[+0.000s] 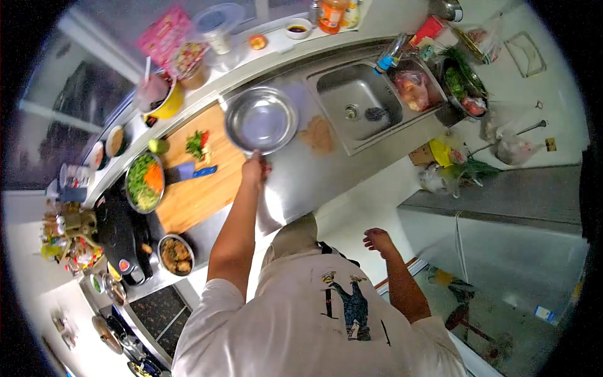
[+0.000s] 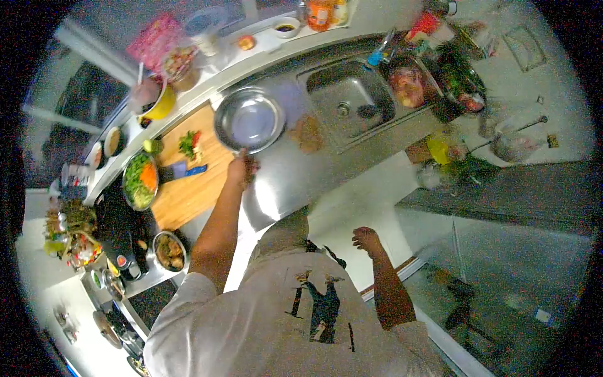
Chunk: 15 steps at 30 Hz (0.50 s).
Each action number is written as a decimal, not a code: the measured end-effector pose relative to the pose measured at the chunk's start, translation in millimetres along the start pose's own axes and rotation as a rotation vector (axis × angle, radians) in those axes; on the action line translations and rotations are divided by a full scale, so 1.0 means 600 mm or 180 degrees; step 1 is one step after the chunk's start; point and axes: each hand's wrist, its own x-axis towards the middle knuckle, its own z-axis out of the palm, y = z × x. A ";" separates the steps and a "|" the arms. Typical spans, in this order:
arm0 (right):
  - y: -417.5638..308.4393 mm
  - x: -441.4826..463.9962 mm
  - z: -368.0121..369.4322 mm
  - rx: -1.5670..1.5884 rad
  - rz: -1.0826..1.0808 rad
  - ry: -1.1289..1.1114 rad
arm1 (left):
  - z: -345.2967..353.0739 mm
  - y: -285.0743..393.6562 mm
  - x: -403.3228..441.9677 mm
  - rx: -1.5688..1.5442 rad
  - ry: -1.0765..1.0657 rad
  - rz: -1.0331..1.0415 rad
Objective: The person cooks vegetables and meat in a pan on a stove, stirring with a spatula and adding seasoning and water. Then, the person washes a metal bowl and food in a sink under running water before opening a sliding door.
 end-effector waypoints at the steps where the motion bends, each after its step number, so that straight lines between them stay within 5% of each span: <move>1: -0.015 0.016 -0.004 -0.0093 -0.0025 -0.0075 | 0.011 -0.001 0.011 -0.0188 0.0074 0.0011; 7: -0.136 0.061 -0.114 -0.1327 0.0234 -0.0387 | 0.044 0.002 0.024 -0.0694 0.1388 0.0927; 11: -0.298 0.137 -0.226 -0.1256 -0.0505 -0.0197 | 0.093 0.062 -0.047 -0.0401 0.1360 0.1558; 12: -0.332 0.190 -0.268 -0.2011 -0.1159 -0.0078 | 0.114 0.073 -0.060 -0.0252 0.1277 0.1528; 14: -0.470 0.261 -0.320 -0.2667 -0.1235 0.0346 | 0.174 0.089 -0.080 -0.0006 0.1151 0.1490; 15: -0.528 0.320 -0.345 -0.2905 -0.2235 0.0719 | 0.215 0.092 -0.076 0.0066 0.1061 0.1306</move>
